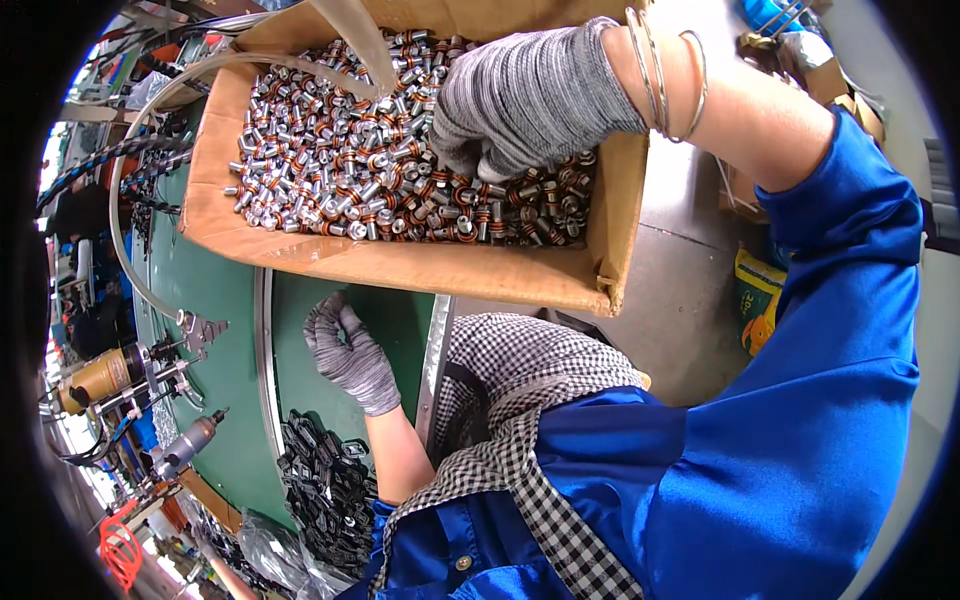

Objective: Assembling small mechanical components at a factory workstation using manual assembly and industrial tools.

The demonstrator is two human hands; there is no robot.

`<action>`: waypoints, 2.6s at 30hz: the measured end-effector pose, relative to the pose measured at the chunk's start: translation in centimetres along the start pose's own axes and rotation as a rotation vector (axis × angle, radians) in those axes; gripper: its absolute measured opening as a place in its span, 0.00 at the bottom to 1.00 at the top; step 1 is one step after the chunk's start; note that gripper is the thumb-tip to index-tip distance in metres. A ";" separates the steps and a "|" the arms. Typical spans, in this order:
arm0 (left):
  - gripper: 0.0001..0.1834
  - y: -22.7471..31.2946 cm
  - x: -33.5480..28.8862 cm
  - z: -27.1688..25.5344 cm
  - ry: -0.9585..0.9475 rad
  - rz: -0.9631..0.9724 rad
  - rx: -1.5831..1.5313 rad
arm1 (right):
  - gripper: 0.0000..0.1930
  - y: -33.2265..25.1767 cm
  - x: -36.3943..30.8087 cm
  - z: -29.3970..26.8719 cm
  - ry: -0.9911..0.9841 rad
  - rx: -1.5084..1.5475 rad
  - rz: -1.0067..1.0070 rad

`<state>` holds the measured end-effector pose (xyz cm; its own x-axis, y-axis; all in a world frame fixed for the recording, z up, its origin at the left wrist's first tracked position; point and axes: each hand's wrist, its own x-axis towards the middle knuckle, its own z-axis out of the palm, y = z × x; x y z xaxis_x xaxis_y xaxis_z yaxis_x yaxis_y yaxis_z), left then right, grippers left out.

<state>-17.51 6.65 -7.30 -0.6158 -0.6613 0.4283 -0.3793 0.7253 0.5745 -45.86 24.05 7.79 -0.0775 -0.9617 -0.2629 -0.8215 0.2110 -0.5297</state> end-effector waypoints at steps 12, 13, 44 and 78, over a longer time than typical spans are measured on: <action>0.09 0.3 0.2 0.1 -0.030 -0.004 0.009 | 0.14 -2.6 0.1 -0.4 0.034 -0.276 -0.060; 0.09 0.3 0.2 0.0 -0.028 -0.006 0.013 | 0.14 -2.6 0.2 -0.6 0.038 -0.277 -0.063; 0.07 -0.2 0.1 0.1 -0.075 0.084 0.024 | 0.11 -3.8 5.5 2.6 -0.207 -0.398 0.265; 0.12 10.5 4.2 -7.3 -0.170 -0.246 -1.183 | 0.07 -7.5 -0.1 -0.1 0.369 0.409 -0.243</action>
<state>-19.05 10.11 5.62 -0.7326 -0.6583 0.1729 0.3097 -0.0962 0.9460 -39.71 22.57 11.87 -0.1655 -0.9727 0.1630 -0.5617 -0.0429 -0.8262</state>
